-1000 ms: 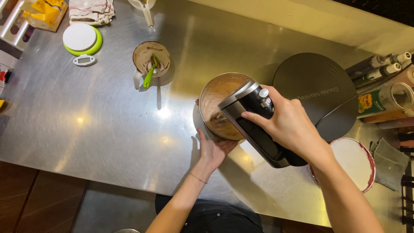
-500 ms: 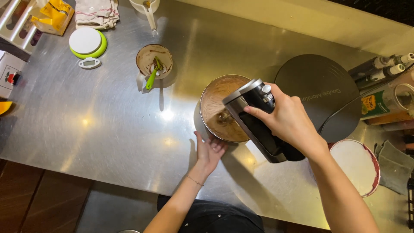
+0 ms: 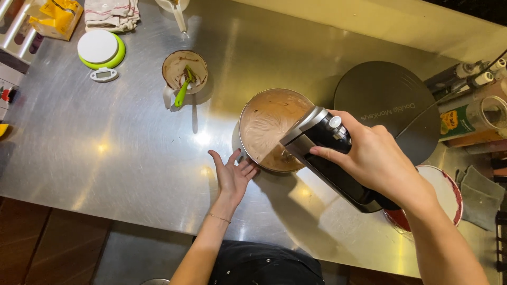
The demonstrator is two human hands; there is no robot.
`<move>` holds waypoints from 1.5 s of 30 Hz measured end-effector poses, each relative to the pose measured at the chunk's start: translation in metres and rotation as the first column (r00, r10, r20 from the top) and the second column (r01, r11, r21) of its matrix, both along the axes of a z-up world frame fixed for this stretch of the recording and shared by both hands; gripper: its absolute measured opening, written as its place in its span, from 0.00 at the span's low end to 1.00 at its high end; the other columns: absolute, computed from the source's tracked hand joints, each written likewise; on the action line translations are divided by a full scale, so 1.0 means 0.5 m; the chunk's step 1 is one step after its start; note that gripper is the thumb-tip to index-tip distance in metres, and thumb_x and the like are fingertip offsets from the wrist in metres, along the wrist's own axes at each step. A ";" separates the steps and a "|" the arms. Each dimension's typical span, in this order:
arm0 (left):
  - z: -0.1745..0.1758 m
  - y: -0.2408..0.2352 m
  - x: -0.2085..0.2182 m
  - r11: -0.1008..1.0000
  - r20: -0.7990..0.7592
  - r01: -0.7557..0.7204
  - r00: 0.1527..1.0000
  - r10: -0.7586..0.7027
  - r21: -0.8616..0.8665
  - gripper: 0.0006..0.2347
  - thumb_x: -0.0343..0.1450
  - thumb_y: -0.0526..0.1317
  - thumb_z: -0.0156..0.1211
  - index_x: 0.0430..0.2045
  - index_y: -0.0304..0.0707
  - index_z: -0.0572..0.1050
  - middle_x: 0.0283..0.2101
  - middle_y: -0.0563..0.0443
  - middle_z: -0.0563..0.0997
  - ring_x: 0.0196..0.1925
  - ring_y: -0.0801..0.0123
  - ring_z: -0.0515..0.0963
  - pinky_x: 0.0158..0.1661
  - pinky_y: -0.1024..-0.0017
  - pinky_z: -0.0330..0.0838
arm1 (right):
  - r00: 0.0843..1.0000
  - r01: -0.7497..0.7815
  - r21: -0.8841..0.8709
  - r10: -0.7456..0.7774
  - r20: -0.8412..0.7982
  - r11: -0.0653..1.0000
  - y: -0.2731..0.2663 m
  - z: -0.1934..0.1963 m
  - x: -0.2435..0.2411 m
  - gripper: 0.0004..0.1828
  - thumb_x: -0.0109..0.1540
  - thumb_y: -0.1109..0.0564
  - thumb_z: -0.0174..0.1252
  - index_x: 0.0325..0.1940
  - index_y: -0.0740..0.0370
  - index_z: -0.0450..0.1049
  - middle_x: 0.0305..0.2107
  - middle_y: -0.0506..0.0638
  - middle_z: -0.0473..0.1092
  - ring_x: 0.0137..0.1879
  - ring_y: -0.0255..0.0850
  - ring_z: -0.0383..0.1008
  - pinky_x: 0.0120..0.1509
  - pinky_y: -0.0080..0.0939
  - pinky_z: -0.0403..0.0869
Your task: The person scrapes chocolate paste from a white mug into a metal bowl containing a white mixture using a green spatula, then uses a hand mixer to blend the ingredients until uniform.
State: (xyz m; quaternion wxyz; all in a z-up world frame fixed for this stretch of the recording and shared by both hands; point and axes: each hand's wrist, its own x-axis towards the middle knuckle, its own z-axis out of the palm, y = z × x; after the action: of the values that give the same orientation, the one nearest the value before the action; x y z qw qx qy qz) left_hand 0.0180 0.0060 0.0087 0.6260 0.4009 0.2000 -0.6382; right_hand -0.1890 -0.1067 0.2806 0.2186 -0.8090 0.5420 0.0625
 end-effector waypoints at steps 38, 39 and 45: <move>-0.025 0.027 -0.065 0.992 0.093 0.058 0.994 -0.048 -0.115 0.51 0.73 0.72 0.61 0.88 0.47 0.48 0.79 0.15 0.63 0.81 0.37 0.67 0.82 0.53 0.60 | 0.977 0.159 0.084 -0.169 0.132 0.984 -0.049 -0.021 0.030 0.33 0.66 0.45 0.76 0.68 0.67 0.78 0.32 0.78 0.81 0.19 0.53 0.82 0.22 0.44 0.78; -0.030 0.035 -0.066 0.991 0.091 0.058 0.995 -0.048 -0.117 0.51 0.73 0.72 0.61 0.88 0.47 0.48 0.79 0.15 0.63 0.81 0.37 0.67 0.82 0.53 0.60 | 0.977 0.159 0.082 -0.169 0.130 0.984 -0.050 -0.013 0.022 0.33 0.66 0.45 0.76 0.68 0.67 0.78 0.32 0.78 0.81 0.19 0.53 0.82 0.22 0.44 0.78; -0.025 0.049 -0.077 0.991 0.158 0.018 0.987 0.004 -0.136 0.44 0.78 0.64 0.60 0.87 0.46 0.47 0.88 0.25 0.51 0.89 0.41 0.57 0.83 0.51 0.57 | 0.968 0.188 0.034 -0.191 0.161 0.982 -0.068 -0.050 0.017 0.34 0.66 0.44 0.78 0.67 0.68 0.79 0.34 0.80 0.81 0.19 0.55 0.82 0.21 0.43 0.78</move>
State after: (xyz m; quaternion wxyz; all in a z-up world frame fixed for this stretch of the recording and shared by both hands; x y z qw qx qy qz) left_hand -0.0204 0.0303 -0.0036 0.6637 0.4070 0.1041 -0.6189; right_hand -0.1804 -0.1408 0.2556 0.2748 -0.7540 0.5963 -0.0202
